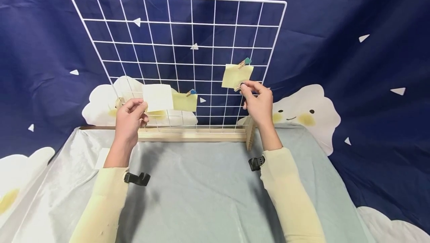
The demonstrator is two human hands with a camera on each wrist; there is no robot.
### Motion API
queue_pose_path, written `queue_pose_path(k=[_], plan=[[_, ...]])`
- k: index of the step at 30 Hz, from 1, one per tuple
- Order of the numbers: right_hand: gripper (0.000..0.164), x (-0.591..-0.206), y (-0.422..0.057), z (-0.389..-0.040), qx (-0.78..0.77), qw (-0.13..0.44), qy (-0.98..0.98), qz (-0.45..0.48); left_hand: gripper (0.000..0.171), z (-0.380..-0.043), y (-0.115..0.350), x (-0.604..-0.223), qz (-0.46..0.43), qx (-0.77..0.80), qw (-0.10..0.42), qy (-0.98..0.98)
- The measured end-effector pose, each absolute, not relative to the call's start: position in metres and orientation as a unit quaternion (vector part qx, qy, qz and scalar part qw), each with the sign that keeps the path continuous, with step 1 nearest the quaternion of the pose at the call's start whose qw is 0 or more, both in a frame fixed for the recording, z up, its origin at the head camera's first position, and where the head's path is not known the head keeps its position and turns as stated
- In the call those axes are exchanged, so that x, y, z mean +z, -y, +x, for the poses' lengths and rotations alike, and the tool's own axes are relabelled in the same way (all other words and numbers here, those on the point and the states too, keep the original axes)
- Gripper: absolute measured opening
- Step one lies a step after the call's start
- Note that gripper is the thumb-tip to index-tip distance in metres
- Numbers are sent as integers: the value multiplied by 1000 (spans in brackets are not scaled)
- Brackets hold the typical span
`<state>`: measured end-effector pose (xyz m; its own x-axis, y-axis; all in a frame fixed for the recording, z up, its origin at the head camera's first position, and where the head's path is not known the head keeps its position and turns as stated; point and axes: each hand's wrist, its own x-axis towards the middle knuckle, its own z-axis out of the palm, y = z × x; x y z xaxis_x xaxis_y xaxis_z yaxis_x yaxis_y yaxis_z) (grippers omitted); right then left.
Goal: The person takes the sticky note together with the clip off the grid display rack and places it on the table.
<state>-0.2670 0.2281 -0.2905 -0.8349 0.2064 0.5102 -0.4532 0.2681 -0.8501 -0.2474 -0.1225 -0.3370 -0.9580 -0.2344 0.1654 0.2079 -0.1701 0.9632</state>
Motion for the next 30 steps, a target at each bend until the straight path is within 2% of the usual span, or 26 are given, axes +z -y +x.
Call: queue_pose_path(k=[17,30], plan=[[30,-312,-252,-261,629,267,729,54,7,-237,138,-364,42,-761,135,634],[23,-330,-261,-253,684,251,685,7,11,-231,150,-383,58,-753,125,643]])
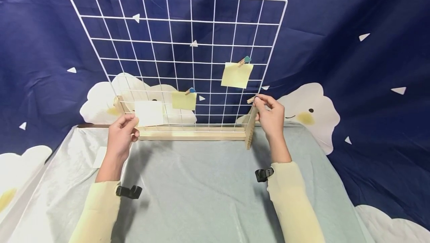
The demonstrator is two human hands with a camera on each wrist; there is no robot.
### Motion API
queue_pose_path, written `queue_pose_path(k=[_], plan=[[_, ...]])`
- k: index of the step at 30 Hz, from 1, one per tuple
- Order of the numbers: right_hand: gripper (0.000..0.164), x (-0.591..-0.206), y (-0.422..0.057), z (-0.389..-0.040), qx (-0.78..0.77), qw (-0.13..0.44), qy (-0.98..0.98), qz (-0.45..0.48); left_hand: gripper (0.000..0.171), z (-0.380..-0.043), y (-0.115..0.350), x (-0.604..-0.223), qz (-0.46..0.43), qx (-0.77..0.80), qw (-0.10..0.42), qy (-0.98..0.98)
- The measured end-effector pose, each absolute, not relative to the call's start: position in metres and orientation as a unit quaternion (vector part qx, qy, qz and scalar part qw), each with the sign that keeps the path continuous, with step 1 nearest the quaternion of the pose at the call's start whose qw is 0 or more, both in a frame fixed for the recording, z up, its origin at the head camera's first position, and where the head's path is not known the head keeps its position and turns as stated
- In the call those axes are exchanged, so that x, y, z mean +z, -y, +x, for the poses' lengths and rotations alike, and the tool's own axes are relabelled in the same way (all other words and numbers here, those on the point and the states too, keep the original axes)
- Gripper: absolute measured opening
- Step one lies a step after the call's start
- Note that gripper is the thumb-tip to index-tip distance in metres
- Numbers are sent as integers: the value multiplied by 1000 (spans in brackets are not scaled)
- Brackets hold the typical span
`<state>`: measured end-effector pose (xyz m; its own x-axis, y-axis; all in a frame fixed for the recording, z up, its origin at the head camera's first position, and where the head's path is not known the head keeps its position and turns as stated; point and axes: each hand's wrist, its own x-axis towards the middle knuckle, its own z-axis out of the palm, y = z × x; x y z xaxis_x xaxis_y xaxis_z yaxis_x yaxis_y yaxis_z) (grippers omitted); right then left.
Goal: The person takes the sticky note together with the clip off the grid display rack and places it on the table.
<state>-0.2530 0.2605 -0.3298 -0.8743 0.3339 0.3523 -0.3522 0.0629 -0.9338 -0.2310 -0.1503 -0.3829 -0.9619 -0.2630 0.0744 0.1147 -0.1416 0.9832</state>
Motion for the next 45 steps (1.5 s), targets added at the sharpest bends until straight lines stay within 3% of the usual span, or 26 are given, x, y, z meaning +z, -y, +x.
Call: queue_pose_path(k=[9,16,32,40,45], plan=[[15,-350,-281,-253,711,238,661,-31,13,-229,157,-398,74,-740,112,659],[26,-361,-291,-250,707,218,670,-67,18,-225,161,-406,87,-728,99,673],[28,-376,-298,-248,692,203,686,-91,25,-221,174,-421,97,-721,76,682],[27,-387,-306,-246,683,199,696,-94,26,-217,179,-433,103,-701,49,704],[13,-394,-311,-244,681,192,700,-100,25,-216,182,-441,112,-698,44,706]])
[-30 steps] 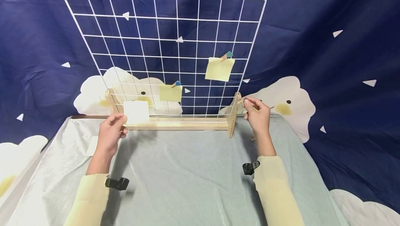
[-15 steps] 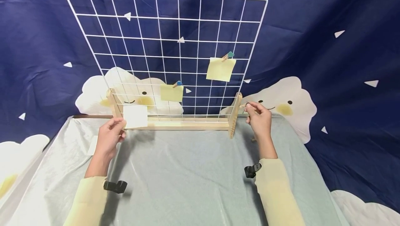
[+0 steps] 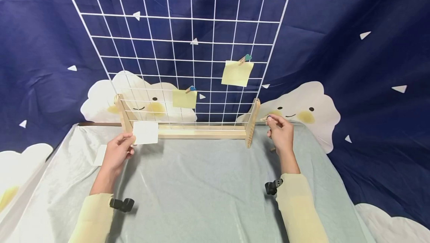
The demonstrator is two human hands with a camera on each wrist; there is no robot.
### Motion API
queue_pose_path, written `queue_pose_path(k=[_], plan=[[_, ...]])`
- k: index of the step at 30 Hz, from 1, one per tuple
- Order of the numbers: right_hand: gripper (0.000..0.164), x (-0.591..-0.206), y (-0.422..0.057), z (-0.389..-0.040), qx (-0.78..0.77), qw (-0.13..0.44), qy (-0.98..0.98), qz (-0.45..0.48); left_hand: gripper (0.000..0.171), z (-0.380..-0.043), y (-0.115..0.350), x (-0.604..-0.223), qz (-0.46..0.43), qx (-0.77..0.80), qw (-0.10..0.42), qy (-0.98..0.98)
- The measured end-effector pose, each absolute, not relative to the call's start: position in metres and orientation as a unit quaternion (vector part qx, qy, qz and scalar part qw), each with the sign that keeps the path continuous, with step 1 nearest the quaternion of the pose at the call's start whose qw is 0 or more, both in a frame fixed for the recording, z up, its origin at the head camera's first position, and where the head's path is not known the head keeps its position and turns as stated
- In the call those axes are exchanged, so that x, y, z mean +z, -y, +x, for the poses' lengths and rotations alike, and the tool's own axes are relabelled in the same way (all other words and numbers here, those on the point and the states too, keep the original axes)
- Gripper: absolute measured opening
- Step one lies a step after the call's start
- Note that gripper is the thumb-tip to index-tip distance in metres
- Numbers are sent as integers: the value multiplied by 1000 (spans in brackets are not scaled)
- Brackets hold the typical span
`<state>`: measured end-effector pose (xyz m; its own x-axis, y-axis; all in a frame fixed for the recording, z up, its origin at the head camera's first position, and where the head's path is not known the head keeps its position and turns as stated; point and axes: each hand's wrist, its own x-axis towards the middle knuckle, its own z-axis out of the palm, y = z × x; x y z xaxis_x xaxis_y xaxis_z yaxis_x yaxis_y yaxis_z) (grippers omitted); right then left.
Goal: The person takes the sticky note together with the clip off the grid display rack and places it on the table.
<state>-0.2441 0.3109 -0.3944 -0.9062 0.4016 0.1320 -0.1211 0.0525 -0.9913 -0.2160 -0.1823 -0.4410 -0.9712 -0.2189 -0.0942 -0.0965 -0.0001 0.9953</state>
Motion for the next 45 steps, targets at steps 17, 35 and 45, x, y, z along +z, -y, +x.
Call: queue_pose_path(k=[17,35,45], plan=[[17,-415,-322,-243,677,174,702,-135,26,-212,192,-460,125,-683,24,719],[19,-434,-338,-232,668,159,709,-160,31,-205,206,-473,125,-649,-14,750],[30,-444,-356,-234,661,149,712,-182,30,-203,210,-475,128,-646,-27,752]])
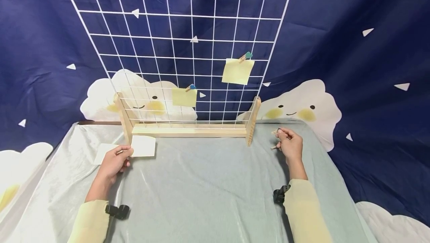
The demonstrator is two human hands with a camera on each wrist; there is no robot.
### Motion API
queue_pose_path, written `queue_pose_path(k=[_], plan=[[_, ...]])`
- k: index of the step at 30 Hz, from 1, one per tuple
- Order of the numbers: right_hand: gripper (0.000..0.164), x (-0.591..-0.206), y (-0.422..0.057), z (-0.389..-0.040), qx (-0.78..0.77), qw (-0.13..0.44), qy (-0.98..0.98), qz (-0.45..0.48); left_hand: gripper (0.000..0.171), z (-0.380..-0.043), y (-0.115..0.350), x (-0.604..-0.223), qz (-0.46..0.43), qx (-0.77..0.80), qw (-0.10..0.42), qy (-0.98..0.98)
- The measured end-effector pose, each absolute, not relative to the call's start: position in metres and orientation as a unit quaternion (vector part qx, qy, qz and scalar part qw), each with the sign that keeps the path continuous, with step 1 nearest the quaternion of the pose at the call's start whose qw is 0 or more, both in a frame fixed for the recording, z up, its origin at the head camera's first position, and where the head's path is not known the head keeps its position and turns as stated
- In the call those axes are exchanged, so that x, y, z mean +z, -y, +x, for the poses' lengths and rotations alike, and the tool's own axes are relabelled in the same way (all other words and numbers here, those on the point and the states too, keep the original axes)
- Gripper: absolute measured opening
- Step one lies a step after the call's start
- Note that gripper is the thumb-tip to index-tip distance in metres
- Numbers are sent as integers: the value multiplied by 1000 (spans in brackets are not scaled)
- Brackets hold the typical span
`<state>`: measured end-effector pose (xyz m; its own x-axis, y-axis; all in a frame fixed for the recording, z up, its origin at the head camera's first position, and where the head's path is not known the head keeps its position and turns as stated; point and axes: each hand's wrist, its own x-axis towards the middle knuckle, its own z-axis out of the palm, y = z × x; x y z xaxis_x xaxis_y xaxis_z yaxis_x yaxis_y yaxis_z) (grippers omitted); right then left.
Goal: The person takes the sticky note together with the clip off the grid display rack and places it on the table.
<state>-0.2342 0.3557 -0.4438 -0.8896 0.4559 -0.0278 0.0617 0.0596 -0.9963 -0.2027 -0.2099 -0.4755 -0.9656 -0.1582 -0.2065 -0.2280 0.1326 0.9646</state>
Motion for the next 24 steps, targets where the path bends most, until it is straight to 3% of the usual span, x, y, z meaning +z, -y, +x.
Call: queue_pose_path(k=[24], plan=[[27,-464,-380,-228,626,69,741,-235,31,-203,214,-480,-149,616,50,-772]])
